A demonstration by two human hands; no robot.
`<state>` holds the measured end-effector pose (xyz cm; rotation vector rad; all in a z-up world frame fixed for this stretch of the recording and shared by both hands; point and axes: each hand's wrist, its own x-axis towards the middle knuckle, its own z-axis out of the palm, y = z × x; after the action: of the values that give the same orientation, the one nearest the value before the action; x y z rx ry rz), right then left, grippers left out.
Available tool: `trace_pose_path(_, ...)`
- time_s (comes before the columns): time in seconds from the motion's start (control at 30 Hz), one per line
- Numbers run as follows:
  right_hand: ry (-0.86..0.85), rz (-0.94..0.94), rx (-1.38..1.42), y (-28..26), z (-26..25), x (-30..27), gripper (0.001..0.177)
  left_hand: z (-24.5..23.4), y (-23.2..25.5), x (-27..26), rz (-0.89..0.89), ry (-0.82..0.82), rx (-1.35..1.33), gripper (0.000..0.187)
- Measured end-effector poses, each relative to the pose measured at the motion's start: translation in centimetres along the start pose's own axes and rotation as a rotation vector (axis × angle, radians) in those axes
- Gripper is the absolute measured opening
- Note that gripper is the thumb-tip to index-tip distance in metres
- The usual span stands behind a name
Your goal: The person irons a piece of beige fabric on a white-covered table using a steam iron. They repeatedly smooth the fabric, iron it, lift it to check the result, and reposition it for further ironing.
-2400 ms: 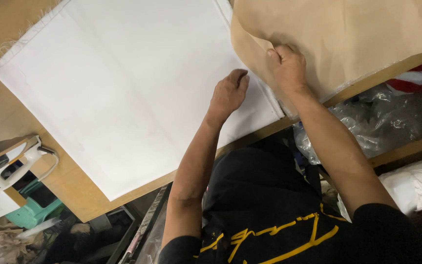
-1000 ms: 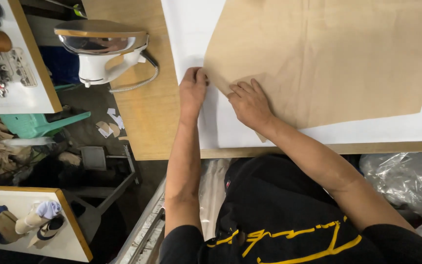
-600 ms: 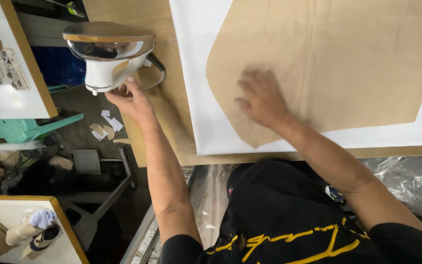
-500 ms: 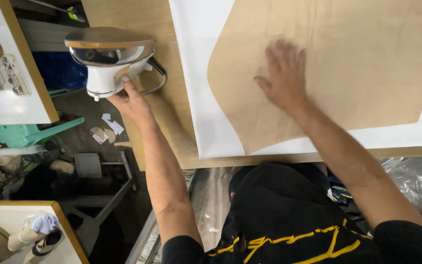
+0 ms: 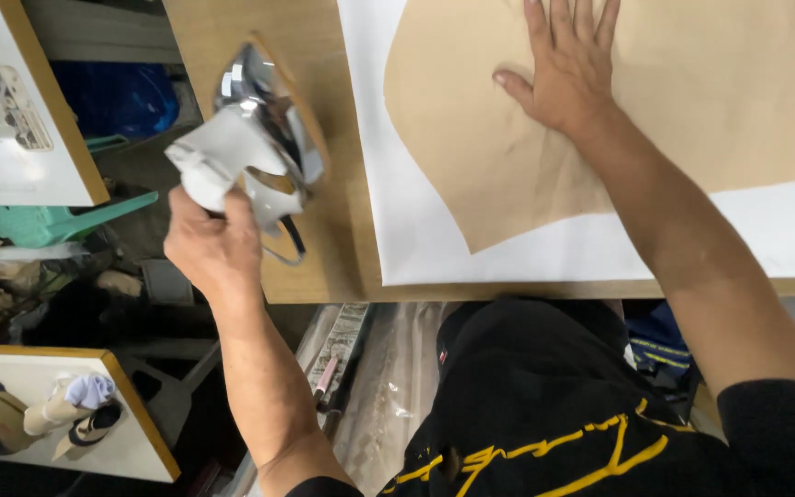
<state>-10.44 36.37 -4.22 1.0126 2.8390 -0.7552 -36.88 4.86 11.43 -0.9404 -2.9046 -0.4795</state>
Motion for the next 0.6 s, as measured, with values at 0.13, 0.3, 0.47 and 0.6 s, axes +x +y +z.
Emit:
trace_pose_path(0.13, 0.075, -0.06, -0.034, 1.0, 1.2, -2.4, 0.086, -0.2, 4.0, -3.3, 0.127, -0.166, -0.099, 0.042)
trace_pose_path(0.3, 0.174, -0.021, -0.012, 3.3, 3.4, -11.5, 0.07, 5.2, 8.6, -5.2, 0.113, -0.438, -0.25, 0.026)
trace_pose_path(0.47, 0.134, 0.136, -0.126, 6.1, 5.7, -19.4, 0.081, 9.5, 14.1, -4.1, 0.179, -0.602, -0.174, 0.039)
trace_pose_path(0.6, 0.124, 0.257, -0.239, 9.1, 7.5, -22.9, 0.087, 14.6, 14.4, -2.9, 0.366, -0.492, -0.055, 0.054)
